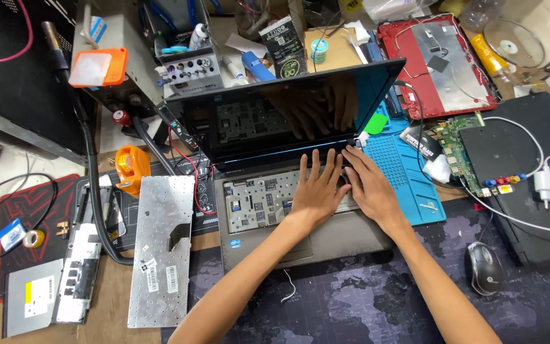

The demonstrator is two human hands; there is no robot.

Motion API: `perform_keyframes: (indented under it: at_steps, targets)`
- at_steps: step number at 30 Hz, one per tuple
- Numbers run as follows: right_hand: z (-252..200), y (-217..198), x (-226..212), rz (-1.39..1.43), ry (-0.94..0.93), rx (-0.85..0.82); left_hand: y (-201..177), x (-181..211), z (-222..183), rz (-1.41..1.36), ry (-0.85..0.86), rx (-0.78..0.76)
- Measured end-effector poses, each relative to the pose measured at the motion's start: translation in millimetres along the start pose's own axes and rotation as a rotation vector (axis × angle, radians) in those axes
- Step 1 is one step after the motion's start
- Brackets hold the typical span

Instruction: Disassembling and reassembling a laptop keyboard and chassis on a repair bench

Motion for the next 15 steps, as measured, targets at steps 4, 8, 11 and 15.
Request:
perform_keyframes:
  at_steps: [4,8,11,15]
  targets:
    - [1,0,0,0.015,0.028,0.004,-3,0,-1,-0.006,-0.001,0.017]
    - [1,-2,-2,0.004,0.014,0.006,-6,1,0,-0.01,-0.022,0.061]
    - [3,-2,-4,-0.002,0.009,0.018,-10,-1,2,-0.021,-0.027,0.083]
    - [3,-2,-5,-0.027,-0.011,0.039,-12,0,2,-0.044,-0.025,0.115]
Point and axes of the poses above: each hand's wrist, its own z-axis towards the middle knuckle, its own y-axis out of the palm, x = y × z, the point moved 1 cm from there along z, towards the middle knuckle, and after that the axes turned 15 degrees about x, right-handed, at the moved point
